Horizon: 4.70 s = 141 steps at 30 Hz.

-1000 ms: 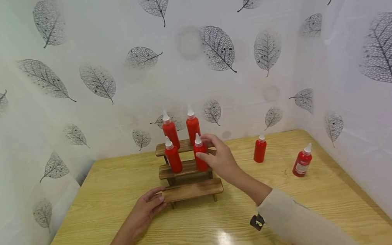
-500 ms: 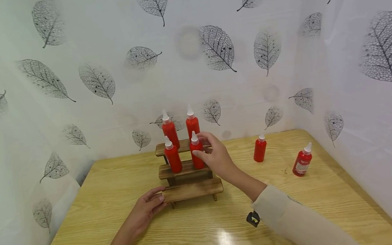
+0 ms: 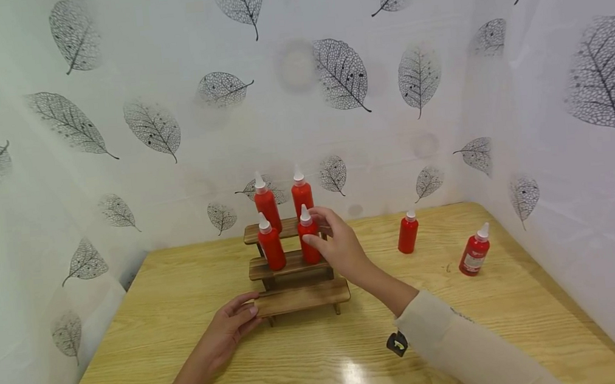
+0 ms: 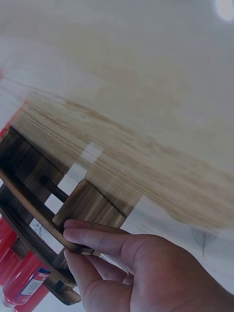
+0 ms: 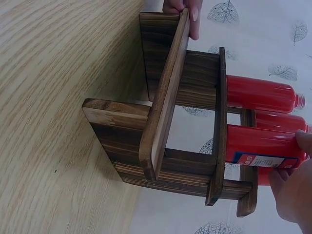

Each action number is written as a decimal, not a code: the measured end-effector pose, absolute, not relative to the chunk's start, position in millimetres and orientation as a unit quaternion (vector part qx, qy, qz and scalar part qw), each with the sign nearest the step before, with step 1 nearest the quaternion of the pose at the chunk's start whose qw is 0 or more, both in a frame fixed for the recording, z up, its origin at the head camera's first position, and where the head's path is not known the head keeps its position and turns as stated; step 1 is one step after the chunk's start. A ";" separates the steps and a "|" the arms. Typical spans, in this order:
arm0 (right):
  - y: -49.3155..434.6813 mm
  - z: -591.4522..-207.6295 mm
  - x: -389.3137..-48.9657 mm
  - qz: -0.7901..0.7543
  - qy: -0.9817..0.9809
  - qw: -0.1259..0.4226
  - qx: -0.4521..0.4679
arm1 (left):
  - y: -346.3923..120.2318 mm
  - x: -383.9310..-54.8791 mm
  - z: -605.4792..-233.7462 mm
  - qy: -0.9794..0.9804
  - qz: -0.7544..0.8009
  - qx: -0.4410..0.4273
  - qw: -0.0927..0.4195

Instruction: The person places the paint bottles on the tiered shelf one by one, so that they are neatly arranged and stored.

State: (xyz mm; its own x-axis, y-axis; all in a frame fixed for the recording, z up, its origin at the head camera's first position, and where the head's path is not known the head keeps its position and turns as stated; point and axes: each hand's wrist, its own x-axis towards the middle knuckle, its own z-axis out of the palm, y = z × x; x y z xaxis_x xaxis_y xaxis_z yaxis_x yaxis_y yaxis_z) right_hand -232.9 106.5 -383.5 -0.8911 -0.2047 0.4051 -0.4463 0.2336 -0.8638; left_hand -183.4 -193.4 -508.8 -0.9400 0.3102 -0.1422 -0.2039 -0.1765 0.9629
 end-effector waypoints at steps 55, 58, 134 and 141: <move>272.4 -456.7 -253.0 0.515 -0.833 0.201 -0.008 | -194.3 -181.1 -507.0 0.617 0.770 0.037 0.161; 275.3 -462.3 -255.4 0.521 -0.832 0.189 -0.015 | -193.9 -181.6 -507.5 0.616 0.769 0.040 0.164; 128.9 -398.9 -174.3 0.617 -0.754 0.122 0.189 | -192.2 -181.6 -511.6 0.609 0.776 0.029 0.162; 93.1 -409.9 -177.2 0.603 -0.763 0.090 0.214 | -192.1 -182.3 -510.9 0.609 0.777 0.034 0.155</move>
State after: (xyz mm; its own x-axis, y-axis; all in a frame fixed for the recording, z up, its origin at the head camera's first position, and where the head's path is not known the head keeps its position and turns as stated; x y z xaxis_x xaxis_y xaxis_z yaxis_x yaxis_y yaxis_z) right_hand -177.2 93.1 -409.9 -0.8922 -0.2177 0.3957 -0.4354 0.1819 -0.8817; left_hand -182.3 -192.1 -510.9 -0.9493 0.2834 -0.1359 -0.1998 -0.2103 0.9570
